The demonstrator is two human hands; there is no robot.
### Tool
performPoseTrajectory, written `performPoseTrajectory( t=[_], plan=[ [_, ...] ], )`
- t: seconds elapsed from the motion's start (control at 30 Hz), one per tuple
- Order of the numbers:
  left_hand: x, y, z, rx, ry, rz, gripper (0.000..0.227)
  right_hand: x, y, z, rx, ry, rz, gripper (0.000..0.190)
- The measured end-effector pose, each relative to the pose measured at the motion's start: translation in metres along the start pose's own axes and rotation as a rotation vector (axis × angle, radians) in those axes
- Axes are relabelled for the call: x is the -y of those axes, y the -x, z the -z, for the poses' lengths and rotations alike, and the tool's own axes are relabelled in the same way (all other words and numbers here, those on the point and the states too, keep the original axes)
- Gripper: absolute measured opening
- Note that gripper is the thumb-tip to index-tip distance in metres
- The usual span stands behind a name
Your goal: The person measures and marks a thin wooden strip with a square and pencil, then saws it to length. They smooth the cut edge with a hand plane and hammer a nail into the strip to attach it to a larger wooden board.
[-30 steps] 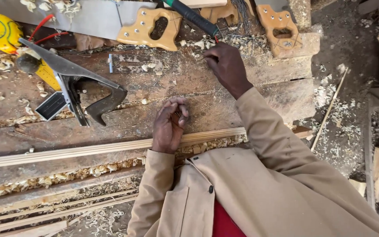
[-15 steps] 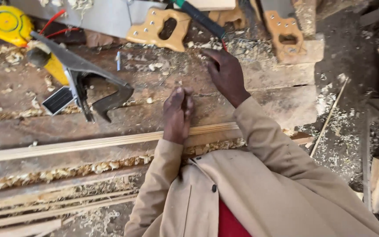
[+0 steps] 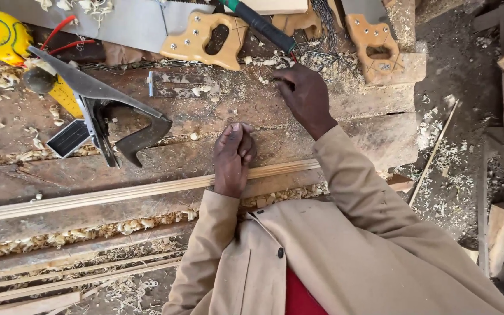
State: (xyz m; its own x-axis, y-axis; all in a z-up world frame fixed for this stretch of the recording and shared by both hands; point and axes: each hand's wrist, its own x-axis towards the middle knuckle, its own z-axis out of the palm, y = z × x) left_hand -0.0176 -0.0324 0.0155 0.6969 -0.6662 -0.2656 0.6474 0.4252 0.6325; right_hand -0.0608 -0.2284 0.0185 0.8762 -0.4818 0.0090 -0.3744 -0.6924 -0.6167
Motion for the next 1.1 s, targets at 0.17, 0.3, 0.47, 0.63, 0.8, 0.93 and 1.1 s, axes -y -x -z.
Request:
performPoseTrajectory(
  t=[0.17, 0.3, 0.47, 0.63, 0.8, 0.93, 1.1],
  plan=[
    [-0.001, 0.002, 0.0, -0.006, 0.037, 0.002, 0.023, 0.006, 0.006, 0.0, -0.096, -0.059, 0.094, 0.018],
    [-0.013, 0.004, -0.005, 0.028, 0.05, 0.065, 0.022, 0.007, -0.003, -0.005, -0.154, 0.211, 0.144, 0.023],
    [-0.017, 0.005, -0.006, 0.054, 0.071, 0.037, 0.023, 0.014, -0.006, 0.005, -0.023, 0.035, 0.02, 0.011],
    [-0.013, 0.003, -0.001, 0.047, 0.062, 0.048, 0.022, 0.021, -0.011, -0.011, -0.219, 0.034, -0.001, 0.016],
    [-0.012, 0.003, -0.002, 0.039, 0.05, 0.042, 0.022, 0.035, -0.028, -0.03, -0.207, 0.123, -0.184, 0.008],
    [-0.012, 0.006, -0.003, 0.037, 0.038, 0.036, 0.023, 0.033, -0.03, -0.036, -0.109, 0.337, -0.12, 0.016],
    [-0.009, 0.003, 0.0, 0.01, 0.065, 0.026, 0.024, 0.022, -0.022, -0.017, -0.083, -0.02, -0.039, 0.008]
  ],
)
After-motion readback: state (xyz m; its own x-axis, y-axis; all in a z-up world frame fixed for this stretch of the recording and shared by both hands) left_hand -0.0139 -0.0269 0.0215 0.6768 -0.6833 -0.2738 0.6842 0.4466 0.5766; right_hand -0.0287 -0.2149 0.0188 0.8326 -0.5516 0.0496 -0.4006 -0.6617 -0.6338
